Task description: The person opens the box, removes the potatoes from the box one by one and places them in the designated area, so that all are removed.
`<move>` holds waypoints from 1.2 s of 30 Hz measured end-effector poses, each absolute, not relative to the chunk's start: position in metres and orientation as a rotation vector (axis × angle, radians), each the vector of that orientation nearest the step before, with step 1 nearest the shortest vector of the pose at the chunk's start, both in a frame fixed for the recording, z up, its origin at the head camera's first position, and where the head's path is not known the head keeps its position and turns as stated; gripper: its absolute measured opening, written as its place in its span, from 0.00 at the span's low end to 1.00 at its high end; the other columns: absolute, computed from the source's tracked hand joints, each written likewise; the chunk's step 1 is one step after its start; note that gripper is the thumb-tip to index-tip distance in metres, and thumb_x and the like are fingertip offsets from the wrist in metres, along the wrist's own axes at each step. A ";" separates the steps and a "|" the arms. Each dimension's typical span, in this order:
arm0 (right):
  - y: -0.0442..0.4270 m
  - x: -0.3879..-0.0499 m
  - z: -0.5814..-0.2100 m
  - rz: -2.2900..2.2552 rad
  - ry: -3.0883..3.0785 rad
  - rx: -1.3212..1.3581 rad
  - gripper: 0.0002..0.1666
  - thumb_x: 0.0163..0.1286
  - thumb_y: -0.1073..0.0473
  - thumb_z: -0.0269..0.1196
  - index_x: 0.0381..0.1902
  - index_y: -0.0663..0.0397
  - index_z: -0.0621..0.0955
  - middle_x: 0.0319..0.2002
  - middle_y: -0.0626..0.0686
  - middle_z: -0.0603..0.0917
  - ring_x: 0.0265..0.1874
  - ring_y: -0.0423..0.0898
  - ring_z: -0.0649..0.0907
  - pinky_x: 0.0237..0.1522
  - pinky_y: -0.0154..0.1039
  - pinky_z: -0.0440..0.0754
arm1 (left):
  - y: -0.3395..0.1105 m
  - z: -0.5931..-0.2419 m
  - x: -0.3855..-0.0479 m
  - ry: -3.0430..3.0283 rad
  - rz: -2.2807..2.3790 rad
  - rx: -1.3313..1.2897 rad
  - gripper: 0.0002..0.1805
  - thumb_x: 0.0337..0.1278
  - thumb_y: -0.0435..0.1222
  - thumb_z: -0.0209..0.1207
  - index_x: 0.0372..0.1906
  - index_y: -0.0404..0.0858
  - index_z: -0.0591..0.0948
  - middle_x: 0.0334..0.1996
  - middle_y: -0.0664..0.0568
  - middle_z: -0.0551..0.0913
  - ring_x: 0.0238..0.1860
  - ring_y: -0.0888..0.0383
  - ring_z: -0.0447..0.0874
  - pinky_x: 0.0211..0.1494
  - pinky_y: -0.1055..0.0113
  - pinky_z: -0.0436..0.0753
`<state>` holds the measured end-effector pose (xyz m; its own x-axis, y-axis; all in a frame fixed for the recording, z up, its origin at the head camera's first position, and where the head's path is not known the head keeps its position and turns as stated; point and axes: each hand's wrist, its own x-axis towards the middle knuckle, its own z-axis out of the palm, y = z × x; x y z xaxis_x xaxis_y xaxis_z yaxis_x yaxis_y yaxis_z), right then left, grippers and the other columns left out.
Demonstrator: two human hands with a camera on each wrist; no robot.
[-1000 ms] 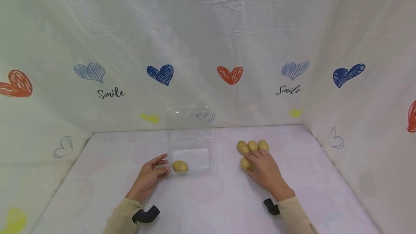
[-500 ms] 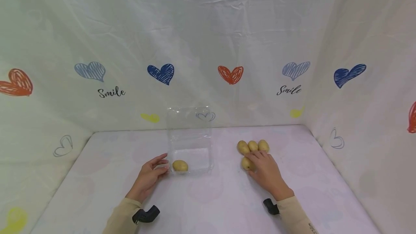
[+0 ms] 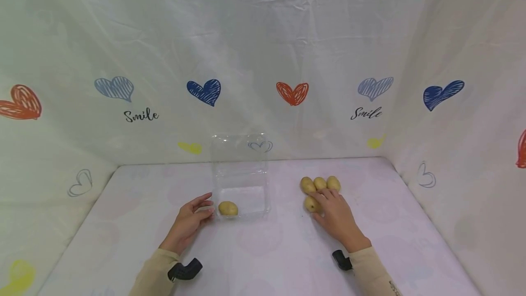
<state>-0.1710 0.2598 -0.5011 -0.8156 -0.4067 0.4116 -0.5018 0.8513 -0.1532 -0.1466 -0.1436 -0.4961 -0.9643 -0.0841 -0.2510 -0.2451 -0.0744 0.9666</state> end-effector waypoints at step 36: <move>0.247 -0.178 -0.483 0.479 -2.546 0.749 0.18 0.63 0.69 0.75 0.51 0.63 0.88 0.48 0.58 0.86 0.47 0.56 0.84 0.48 0.54 0.85 | -0.144 -0.495 -0.147 2.047 2.224 -0.368 0.31 0.64 0.16 0.58 0.73 0.24 0.72 0.56 0.34 0.77 0.38 0.56 0.83 0.42 0.68 0.86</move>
